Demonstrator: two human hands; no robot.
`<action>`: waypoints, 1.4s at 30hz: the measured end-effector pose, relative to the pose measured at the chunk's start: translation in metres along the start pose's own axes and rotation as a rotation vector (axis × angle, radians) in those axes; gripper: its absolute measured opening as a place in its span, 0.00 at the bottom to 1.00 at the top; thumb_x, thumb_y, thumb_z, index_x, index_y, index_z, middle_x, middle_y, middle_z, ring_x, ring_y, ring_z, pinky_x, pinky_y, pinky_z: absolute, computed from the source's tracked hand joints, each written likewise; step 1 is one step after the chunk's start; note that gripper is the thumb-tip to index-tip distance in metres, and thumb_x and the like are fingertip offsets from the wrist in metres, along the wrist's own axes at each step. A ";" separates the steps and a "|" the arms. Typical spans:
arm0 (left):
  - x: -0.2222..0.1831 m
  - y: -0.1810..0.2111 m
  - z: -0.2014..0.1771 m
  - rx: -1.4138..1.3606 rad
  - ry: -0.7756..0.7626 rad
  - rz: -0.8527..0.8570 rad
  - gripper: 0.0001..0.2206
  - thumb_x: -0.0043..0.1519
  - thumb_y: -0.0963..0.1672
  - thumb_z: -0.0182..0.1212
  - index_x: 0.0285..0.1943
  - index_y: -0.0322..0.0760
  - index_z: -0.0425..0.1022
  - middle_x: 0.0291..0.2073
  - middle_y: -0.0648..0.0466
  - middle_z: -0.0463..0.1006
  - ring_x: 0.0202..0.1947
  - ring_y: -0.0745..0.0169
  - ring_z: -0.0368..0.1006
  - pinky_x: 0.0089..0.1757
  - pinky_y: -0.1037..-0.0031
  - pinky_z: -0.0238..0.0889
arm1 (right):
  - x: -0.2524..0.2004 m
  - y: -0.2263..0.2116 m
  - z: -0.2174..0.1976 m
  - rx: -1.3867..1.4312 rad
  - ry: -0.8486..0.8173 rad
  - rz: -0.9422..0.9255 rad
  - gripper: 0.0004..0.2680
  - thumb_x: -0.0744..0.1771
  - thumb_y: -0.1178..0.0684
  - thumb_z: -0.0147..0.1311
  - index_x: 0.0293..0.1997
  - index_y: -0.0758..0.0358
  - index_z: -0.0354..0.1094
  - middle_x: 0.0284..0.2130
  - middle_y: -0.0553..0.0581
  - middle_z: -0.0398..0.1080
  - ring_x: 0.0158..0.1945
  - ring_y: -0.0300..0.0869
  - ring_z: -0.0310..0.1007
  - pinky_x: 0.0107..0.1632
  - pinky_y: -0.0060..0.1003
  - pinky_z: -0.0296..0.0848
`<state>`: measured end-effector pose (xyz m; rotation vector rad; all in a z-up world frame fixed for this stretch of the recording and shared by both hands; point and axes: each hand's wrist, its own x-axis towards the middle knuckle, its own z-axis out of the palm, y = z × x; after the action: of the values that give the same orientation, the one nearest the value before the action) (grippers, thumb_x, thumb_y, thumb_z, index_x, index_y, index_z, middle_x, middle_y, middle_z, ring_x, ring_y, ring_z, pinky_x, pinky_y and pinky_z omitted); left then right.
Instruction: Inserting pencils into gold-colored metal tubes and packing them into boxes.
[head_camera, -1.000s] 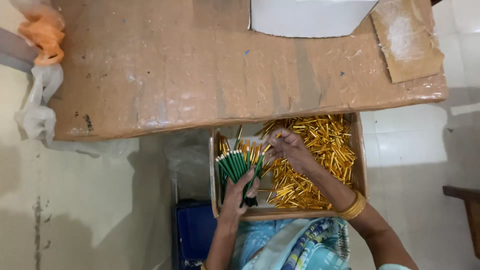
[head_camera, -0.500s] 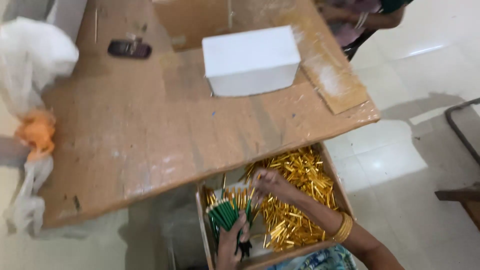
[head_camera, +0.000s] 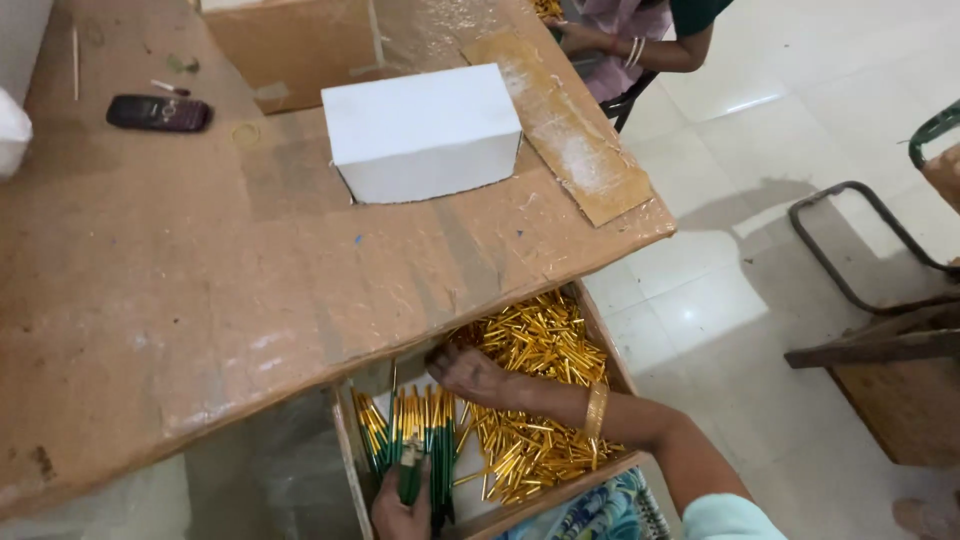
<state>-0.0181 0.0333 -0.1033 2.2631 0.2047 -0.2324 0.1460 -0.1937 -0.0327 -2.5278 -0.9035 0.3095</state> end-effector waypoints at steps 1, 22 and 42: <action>-0.005 -0.002 0.005 -0.312 0.036 -0.084 0.10 0.62 0.42 0.65 0.49 0.32 0.82 0.30 0.46 0.82 0.31 0.55 0.78 0.36 0.67 0.70 | 0.006 0.005 0.008 -0.336 0.064 -0.153 0.11 0.66 0.51 0.54 0.48 0.67 0.68 0.38 0.62 0.74 0.39 0.51 0.75 0.35 0.44 0.76; -0.006 0.096 -0.041 -1.559 -0.249 -0.405 0.17 0.62 0.41 0.63 0.60 0.34 0.72 0.22 0.55 0.69 0.16 0.71 0.57 0.22 0.76 0.51 | -0.042 -0.002 -0.020 1.231 0.335 0.259 0.06 0.69 0.53 0.57 0.46 0.62 0.74 0.37 0.58 0.79 0.37 0.37 0.81 0.35 0.32 0.80; -0.006 0.116 -0.047 -1.445 -0.320 -0.327 0.14 0.61 0.40 0.67 0.55 0.31 0.76 0.24 0.57 0.72 0.19 0.74 0.62 0.22 0.80 0.51 | -0.050 -0.009 -0.021 1.626 0.196 0.357 0.04 0.69 0.53 0.54 0.39 0.60 0.69 0.36 0.57 0.78 0.34 0.39 0.80 0.30 0.32 0.77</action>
<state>0.0069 -0.0060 0.0129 0.7407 0.4010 -0.4283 0.1098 -0.2265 -0.0067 -1.0986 0.0550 0.5656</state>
